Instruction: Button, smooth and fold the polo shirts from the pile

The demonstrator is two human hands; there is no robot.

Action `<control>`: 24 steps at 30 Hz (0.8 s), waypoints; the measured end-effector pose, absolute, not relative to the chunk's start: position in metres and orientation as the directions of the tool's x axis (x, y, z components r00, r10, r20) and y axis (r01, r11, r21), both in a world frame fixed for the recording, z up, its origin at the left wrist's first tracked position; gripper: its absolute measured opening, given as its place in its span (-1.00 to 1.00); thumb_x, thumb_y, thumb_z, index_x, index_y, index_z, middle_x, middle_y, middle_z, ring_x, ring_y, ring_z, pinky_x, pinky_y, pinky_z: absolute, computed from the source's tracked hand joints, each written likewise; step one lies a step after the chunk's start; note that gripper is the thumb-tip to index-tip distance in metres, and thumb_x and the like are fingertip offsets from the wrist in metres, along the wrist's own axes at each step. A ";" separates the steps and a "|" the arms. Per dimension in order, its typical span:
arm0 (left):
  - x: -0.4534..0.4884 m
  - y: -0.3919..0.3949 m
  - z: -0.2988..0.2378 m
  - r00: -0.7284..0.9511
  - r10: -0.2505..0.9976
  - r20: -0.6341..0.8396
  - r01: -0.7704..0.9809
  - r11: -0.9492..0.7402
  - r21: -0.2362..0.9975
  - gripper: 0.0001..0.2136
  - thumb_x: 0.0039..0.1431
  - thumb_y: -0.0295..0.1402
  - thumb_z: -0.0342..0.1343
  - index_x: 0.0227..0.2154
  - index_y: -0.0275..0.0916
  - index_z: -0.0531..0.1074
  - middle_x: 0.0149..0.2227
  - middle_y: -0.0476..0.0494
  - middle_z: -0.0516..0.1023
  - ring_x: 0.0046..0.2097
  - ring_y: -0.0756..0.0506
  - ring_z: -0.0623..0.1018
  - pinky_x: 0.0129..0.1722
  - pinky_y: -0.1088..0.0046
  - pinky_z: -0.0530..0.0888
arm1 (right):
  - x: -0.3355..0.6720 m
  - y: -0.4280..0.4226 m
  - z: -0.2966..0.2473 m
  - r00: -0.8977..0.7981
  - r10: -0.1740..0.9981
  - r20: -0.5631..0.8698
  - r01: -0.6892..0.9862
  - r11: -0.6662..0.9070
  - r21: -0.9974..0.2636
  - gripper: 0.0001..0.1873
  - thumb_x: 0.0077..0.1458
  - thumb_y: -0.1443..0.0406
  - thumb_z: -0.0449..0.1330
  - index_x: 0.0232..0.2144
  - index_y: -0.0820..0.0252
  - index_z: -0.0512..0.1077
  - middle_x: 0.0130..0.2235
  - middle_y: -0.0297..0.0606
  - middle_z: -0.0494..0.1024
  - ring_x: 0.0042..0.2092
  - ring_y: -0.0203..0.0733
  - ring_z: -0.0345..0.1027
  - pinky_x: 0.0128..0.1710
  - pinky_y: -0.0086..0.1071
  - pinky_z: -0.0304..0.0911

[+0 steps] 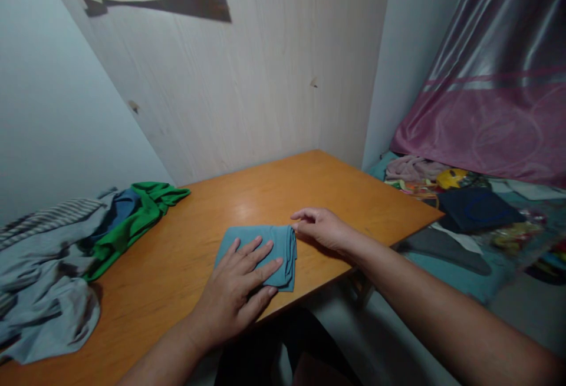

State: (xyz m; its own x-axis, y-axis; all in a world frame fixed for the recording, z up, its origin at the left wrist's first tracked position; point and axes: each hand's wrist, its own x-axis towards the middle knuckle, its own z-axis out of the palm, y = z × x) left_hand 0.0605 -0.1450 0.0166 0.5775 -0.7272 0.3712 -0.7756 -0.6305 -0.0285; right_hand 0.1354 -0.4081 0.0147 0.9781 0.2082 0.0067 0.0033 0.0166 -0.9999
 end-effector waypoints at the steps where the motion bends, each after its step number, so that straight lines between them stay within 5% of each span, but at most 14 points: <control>1: 0.061 -0.145 0.017 0.581 -0.728 0.363 -0.776 -0.631 -0.022 -0.47 0.34 -0.22 0.10 0.34 0.11 0.21 0.39 -0.11 0.25 0.40 -0.31 0.21 0.31 -0.30 0.15 | 0.137 -0.407 0.013 0.974 0.226 0.031 0.033 -0.005 -0.999 -0.68 -0.05 0.28 0.34 -0.19 0.24 0.52 -0.40 -0.33 0.49 -0.40 -0.33 0.29 -0.40 -0.44 0.19; 9: 0.057 -0.145 0.023 0.640 -0.710 0.293 -0.756 -0.649 0.080 -0.50 0.37 -0.18 0.06 0.34 0.12 0.21 0.38 -0.10 0.25 0.40 -0.31 0.21 0.31 -0.34 0.10 | 0.145 -0.412 0.012 0.920 0.368 0.130 0.232 -0.246 -0.941 -0.87 0.07 0.32 0.22 -0.32 0.24 0.55 -0.39 -0.30 0.53 -0.38 -0.31 0.29 -0.40 -0.44 0.17; 15: 0.068 -0.153 0.036 0.735 -0.540 0.410 -0.663 -0.699 0.267 -0.64 0.46 -0.29 -0.14 0.19 -0.06 0.41 0.18 -0.11 0.54 0.20 -0.12 0.51 0.34 -0.03 0.27 | 0.151 -0.409 0.022 0.872 0.428 0.236 0.389 -0.315 -0.866 -0.83 0.15 0.27 0.22 -0.26 0.22 0.57 -0.30 -0.22 0.59 -0.30 -0.23 0.40 -0.31 -0.39 0.26; 24: 0.089 -0.139 0.016 0.876 -0.375 0.304 -0.423 -0.899 0.111 -0.41 0.41 -0.01 -0.12 0.36 -0.23 0.18 0.40 -0.34 0.21 0.42 -0.31 0.17 0.35 -0.18 0.13 | 0.143 -0.413 0.039 0.776 0.566 0.278 0.570 -0.441 -0.693 -0.79 0.11 0.39 0.21 -0.21 0.14 0.59 -0.20 -0.22 0.63 -0.22 -0.17 0.45 -0.22 -0.34 0.30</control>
